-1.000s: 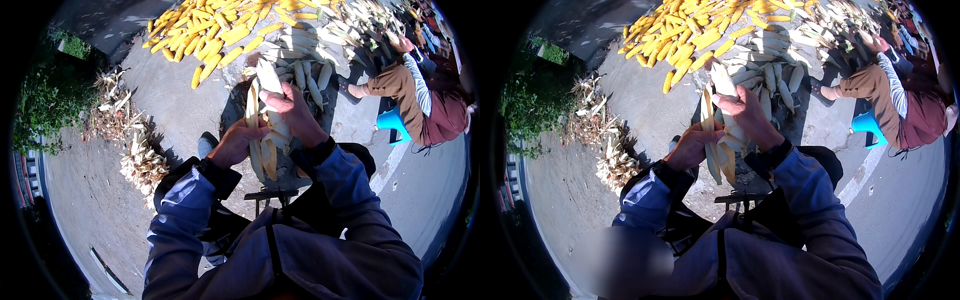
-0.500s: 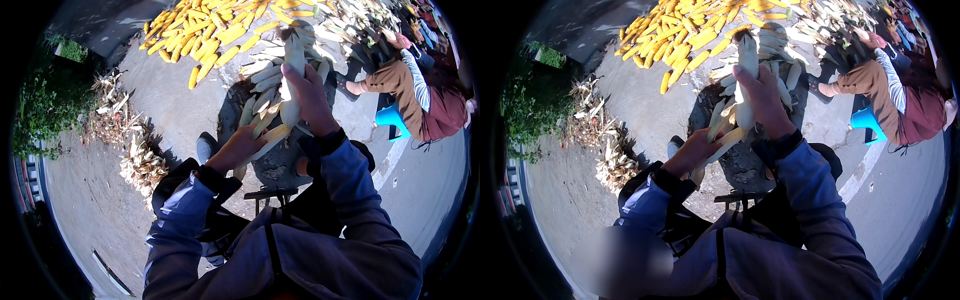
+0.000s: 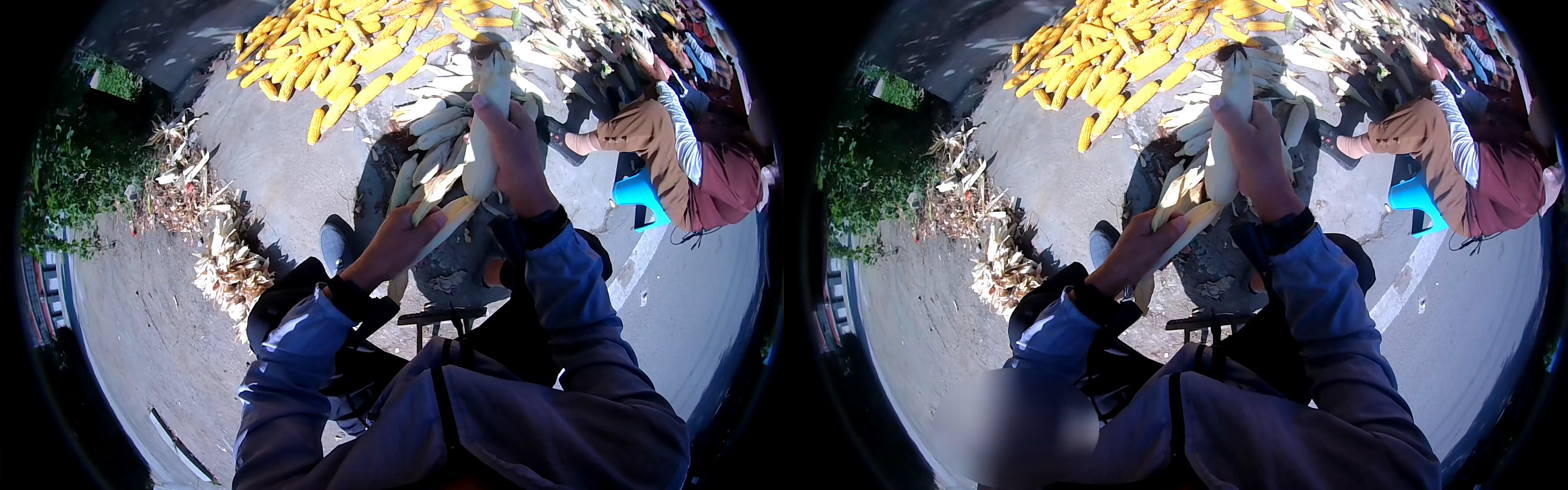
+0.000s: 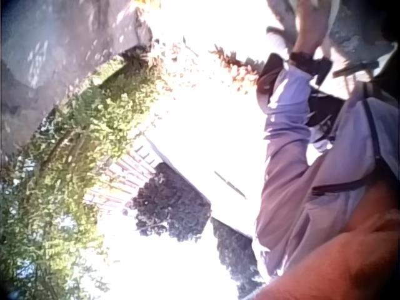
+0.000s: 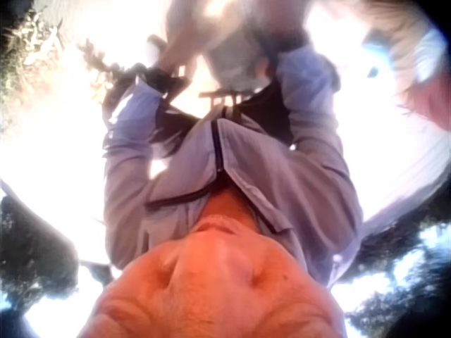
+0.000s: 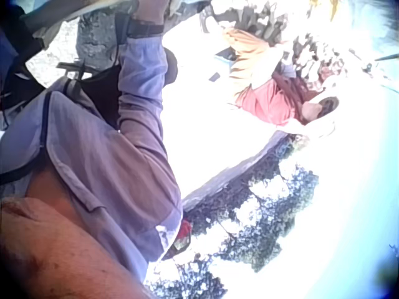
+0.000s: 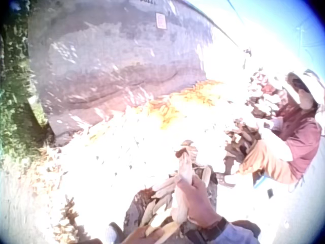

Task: The person sits outdoors and shucks corn cobs by hand. They pull back the husks to reveal the kernels and discard the husks to the side. The shucked corn is placed in a pile on the ground.

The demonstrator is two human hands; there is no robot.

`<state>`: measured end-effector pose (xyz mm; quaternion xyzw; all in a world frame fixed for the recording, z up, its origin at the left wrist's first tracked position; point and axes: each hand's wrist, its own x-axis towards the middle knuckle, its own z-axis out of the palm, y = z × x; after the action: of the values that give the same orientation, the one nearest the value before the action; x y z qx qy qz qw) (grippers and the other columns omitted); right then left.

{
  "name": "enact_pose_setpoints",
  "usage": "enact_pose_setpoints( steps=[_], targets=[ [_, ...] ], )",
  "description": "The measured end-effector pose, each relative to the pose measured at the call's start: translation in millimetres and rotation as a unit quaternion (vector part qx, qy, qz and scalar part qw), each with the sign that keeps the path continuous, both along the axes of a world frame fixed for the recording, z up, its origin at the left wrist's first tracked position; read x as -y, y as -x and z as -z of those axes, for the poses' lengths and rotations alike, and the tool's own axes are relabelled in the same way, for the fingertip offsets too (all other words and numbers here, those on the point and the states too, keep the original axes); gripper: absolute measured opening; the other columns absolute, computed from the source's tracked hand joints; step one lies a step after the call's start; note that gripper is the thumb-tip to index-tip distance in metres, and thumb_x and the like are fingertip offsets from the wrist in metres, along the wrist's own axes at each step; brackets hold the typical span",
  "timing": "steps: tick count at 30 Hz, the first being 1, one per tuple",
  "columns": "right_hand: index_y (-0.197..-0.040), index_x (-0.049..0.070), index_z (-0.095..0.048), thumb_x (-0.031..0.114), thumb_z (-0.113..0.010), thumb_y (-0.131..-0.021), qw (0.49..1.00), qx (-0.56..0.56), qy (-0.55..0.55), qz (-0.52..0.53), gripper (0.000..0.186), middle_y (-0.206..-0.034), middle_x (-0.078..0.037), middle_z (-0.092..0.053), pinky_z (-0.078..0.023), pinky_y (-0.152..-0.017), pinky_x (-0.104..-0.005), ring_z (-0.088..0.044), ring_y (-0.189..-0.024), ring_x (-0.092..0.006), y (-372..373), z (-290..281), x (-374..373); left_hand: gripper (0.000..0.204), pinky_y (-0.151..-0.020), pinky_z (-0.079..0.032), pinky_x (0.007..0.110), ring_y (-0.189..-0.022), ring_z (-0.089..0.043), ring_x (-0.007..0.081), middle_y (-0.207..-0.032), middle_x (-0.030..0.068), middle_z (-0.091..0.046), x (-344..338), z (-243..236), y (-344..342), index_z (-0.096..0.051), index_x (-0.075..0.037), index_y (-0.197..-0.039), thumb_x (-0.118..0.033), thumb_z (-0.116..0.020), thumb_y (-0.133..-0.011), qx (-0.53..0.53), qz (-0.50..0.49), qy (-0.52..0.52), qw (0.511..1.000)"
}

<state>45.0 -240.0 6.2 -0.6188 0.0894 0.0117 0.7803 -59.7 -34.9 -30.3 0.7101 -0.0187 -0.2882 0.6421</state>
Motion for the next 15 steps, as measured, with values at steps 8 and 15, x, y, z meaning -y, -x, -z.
enact_pose_setpoints(
  steps=[8, 15],
  targets=[
    [-0.105, 0.001, -0.065, 0.039, -0.077, -0.093, 1.0, 0.011, 0.0, -0.013, 0.042, -0.084, -0.003, -0.063, -0.046, -0.06, -0.0282, -0.059, -0.069, -0.0097, 0.2, 1.8, 1.2, 0.029, -0.066, -0.05, 0.024, -0.074, -0.061, 0.0066, -0.083, -0.0002, -0.065, 3.6, -24.2, -1.6, -0.066, -0.001, -0.108, -0.028, -0.072, -0.099, -0.033, 0.092, -0.037, 0.995],
    [-0.107, 0.0, -0.065, 0.038, -0.077, -0.093, 1.0, 0.006, -0.007, 0.0, 0.043, -0.085, -0.004, -0.064, -0.047, -0.062, -0.027, -0.061, -0.07, -0.0105, 1.1, -6.7, -0.9, 0.026, -0.056, -0.047, 0.028, -0.061, -0.057, 0.0088, -0.075, -0.0005, -0.057, 1.8, -1.3, 6.5, -0.059, -0.004, -0.1, -0.027, -0.069, -0.1, -0.132, 0.088, 0.103, 0.982]
  ],
)
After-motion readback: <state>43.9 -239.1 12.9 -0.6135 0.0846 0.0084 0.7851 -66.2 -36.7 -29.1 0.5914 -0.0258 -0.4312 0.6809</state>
